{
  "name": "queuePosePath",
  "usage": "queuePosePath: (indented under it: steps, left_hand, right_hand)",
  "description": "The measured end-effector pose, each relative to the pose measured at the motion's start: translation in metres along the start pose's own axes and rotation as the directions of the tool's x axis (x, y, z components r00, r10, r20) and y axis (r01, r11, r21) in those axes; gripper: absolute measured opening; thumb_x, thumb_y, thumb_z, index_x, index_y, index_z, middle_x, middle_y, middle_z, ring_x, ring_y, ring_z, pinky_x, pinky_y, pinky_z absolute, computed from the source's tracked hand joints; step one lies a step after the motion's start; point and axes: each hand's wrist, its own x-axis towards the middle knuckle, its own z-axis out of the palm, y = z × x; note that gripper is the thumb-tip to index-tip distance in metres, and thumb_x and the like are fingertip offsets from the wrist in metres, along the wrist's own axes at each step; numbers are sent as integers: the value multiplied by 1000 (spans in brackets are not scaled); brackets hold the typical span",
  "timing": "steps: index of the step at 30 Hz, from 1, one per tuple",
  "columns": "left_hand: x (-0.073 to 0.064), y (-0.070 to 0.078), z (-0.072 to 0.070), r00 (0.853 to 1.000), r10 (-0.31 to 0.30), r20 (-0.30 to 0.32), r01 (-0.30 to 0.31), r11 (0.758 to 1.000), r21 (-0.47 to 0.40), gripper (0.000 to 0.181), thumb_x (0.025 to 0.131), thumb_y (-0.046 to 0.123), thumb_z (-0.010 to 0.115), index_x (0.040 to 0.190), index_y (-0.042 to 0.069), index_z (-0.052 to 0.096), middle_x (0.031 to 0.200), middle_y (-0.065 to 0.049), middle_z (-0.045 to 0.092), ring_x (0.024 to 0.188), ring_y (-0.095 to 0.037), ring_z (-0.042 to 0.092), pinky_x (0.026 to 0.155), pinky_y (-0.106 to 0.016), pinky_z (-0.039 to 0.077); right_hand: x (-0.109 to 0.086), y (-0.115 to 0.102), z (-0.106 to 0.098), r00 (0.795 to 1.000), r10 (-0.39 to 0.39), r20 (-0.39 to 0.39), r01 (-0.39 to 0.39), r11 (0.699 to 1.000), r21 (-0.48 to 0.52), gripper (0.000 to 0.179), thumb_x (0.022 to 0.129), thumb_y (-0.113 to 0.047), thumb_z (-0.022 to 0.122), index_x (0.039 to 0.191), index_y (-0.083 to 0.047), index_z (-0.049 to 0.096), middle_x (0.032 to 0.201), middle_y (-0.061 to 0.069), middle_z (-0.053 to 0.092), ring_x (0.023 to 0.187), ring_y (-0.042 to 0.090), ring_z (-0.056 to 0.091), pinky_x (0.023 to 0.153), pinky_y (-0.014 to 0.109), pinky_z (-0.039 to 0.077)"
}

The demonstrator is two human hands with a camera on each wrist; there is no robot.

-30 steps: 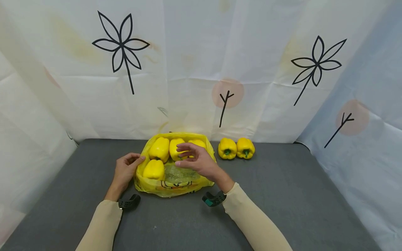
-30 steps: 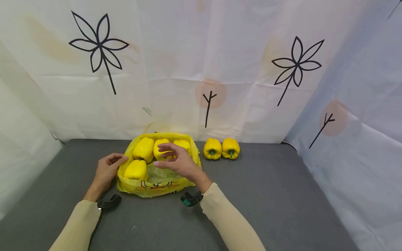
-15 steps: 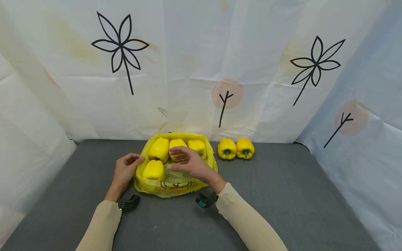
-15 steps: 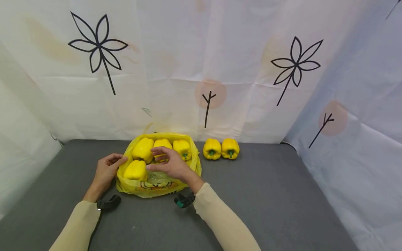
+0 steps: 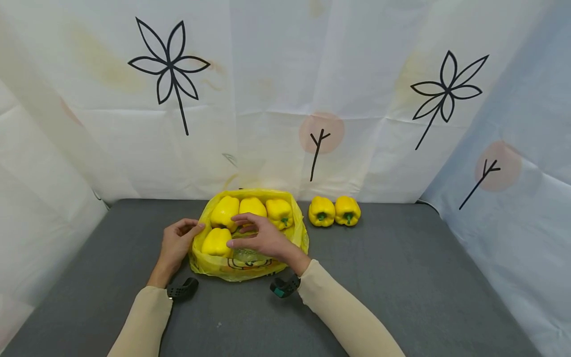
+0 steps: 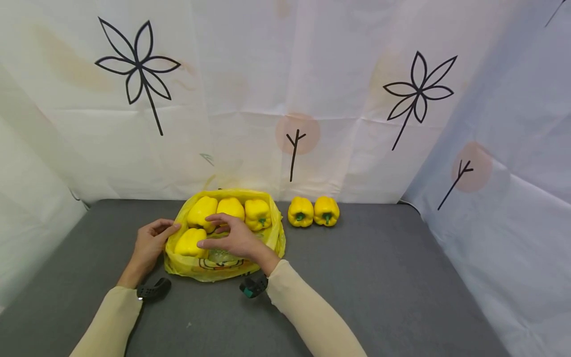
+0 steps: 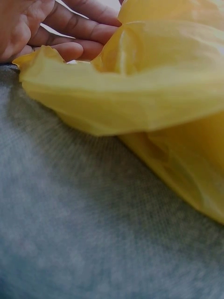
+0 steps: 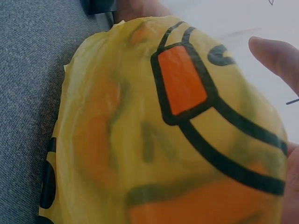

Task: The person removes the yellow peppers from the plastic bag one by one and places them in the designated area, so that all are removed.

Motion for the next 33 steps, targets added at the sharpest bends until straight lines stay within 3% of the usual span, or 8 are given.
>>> queuePosePath:
  steps: [19,33]
  left_hand:
    - [1,-2,0,1000,13,7,-13,1000,-3,38,98,24,71,115,-9,66,91,7,67,82,-7,61,70,-19,53]
    - [0,-1,0,1000,28,13,-27,999,-26,37,98,21,71,114,-11,66,90,8,67,81,-8,63,70,-19,54]
  right_hand:
    - [6,5,9,999,22,23,-21,998,-51,59,95,-30,73,149,-15,51,146,14,51,130,35,52,99,34,48]
    - [13,9,19,999,10,43,-6,995,-104,65,95,-32,74,152,-15,47,144,5,54,119,20,59,93,28,50]
